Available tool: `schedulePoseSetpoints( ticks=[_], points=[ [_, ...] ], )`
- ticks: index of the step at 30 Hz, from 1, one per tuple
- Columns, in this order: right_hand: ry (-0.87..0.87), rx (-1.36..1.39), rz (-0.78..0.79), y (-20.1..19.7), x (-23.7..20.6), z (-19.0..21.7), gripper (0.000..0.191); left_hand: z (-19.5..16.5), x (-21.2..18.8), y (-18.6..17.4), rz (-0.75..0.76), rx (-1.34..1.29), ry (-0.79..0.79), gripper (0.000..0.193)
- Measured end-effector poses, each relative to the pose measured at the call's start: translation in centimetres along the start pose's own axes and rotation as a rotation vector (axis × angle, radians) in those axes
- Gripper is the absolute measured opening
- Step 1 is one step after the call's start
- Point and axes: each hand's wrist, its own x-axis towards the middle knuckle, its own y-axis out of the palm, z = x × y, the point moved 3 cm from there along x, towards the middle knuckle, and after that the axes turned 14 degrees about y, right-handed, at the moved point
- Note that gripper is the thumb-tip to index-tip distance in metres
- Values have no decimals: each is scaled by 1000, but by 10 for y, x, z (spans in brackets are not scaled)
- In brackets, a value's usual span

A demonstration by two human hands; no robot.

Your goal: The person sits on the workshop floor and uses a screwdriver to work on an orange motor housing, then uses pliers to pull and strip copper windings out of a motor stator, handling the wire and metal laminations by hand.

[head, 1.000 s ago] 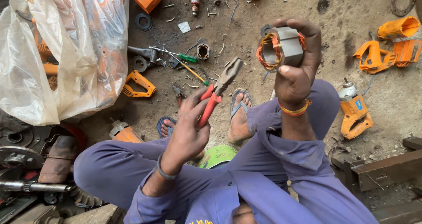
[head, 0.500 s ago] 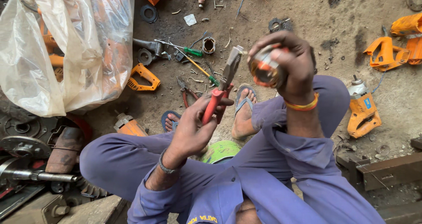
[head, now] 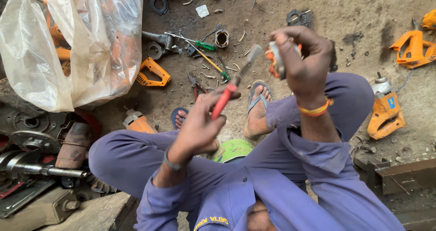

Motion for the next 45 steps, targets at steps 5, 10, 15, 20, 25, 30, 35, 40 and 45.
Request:
schedulePoseSetpoints(
  ticks=[5,10,15,20,25,30,35,40,45],
  points=[
    [-206,74,23,-3,1,5,25,19,9,1,-23,-621,-289,56],
    [-381,221,-35,-6,-9,5,30,-1,-3,16,117,-778,-243,66],
    [-520,228,-38,6,-21,-1,41,-18,4,59,-5,-932,-86,63],
    [-316,356,136,27,-20,-9,46,-18,4,67,-208,-618,57,61],
    [121,832,535,49,-14,-15,46,-25,2,49,-286,-348,135,57],
    [101,557,708,51,-17,-7,54,-35,2,25,-286,-417,231,53],
    [-441,-99,315,28,-20,12,63,-32,-2,-8,-228,-40,173,54],
    [-507,-218,253,9,-20,23,56,-37,-1,-29,-200,668,172,49],
    [-592,-405,171,0,-21,30,54,-45,1,-21,-80,825,237,48]
  ],
)
